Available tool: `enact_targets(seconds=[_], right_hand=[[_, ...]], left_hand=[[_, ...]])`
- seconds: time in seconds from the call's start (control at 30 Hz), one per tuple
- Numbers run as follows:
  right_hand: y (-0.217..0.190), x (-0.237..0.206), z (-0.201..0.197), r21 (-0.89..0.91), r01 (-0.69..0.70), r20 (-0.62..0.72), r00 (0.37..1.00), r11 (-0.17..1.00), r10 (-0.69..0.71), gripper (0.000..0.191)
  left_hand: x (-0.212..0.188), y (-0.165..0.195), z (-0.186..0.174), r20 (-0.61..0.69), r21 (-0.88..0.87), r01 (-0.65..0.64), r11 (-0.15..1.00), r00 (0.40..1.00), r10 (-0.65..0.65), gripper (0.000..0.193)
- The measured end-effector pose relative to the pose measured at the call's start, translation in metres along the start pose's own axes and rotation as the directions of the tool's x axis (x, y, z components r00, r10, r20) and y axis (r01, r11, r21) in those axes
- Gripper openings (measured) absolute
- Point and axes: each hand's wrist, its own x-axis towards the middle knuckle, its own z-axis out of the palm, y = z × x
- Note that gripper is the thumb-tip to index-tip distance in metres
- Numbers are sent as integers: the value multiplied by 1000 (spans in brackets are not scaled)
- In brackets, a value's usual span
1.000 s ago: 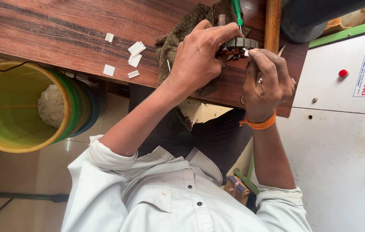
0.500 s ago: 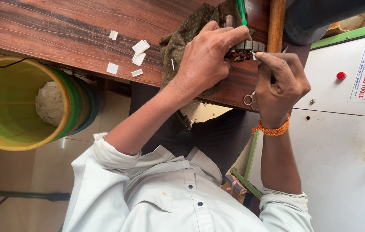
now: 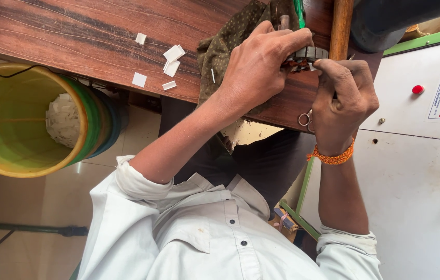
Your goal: The person uses a screwdriver to adjust copper windings on a motor stator and places small white insulating pieces into the slots. They cut the pieces with scissors and continue inserting them into the stator while holding it steady.
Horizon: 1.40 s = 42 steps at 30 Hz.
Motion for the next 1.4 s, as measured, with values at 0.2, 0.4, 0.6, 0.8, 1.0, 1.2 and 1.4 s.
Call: enact_targets(seconds=[0.2, 0.4, 0.6, 0.8, 1.0, 1.2, 1.4], right_hand=[[-5, 3, -5, -7, -53, 51, 997, 999, 53, 17], [-8, 4, -8, 81, -155, 57, 987, 985, 151, 11], [-7, 3, -4, 161, -199, 39, 980, 967, 196, 10], [-3, 2, -4, 105, -95, 41, 995, 990, 91, 9], [3, -3, 4, 162, -218, -8, 975, 963, 222, 9], [4, -10, 19, 124, -133, -104, 984, 983, 147, 10], [-4, -8, 15, -42, 15, -56, 998, 999, -17, 16]], left_hand=[[0, 3, 0, -14, 10, -4, 1000, 1000, 4, 46], [1, 3, -1, -13, -16, 8, 1000, 1000, -8, 43], [1, 3, -2, -30, -15, 7, 1000, 1000, -8, 39], [0, 4, -1, -32, -7, 11, 1000, 999, -11, 37], [1, 4, 1, -45, -12, 2, 1000, 999, -3, 37], [1, 0, 0, -31, -31, -15, 999, 999, 14, 35], [4, -1, 0, -28, -4, -48, 999, 998, 48, 35]])
